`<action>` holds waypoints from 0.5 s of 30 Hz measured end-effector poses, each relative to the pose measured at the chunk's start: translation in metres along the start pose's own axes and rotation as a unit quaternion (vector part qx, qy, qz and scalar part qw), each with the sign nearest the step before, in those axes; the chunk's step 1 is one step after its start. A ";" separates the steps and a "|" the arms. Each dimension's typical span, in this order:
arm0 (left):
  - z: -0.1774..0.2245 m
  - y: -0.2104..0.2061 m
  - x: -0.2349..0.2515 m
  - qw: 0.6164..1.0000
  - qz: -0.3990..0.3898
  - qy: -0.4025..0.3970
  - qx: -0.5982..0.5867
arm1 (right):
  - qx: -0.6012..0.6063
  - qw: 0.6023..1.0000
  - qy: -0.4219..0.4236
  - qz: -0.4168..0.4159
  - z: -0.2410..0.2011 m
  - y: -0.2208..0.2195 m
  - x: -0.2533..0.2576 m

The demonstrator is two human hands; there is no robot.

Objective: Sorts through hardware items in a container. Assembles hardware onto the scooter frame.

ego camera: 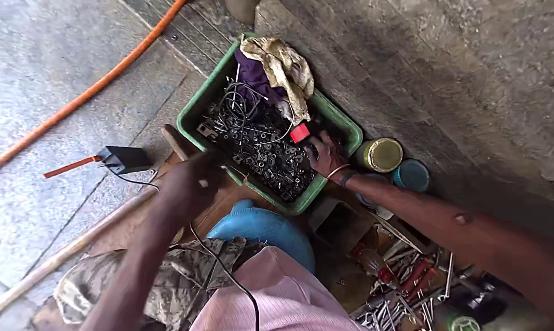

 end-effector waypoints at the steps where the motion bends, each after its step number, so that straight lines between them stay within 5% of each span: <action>1: 0.015 -0.034 0.028 0.997 -0.066 -0.025 0.032 | -0.003 1.000 -0.001 -0.007 -0.001 0.000 0.000; 3: 0.024 -0.095 0.071 0.981 -0.152 -0.041 0.116 | -0.006 1.000 0.000 -0.014 -0.002 0.000 -0.001; 6: 0.018 -0.135 0.102 0.964 -0.178 0.022 0.198 | -0.014 0.999 -0.005 -0.030 -0.006 -0.001 0.000; 10: -0.005 -0.139 0.096 0.979 -0.098 0.076 0.163 | -0.027 0.999 0.007 -0.039 -0.007 -0.002 0.001; 15: -0.031 -0.137 0.083 0.997 0.014 0.037 0.064 | -0.028 0.998 0.013 -0.047 -0.010 -0.002 0.003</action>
Point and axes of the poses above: each hand's wrist, its own x-axis towards the middle knuckle, its own y-axis out of the back of the hand, z = x × y, the point moved 7 cm from there along x, towards the middle knuckle, and after that the axes turned 3 degrees about x, right-handed, at the moved point
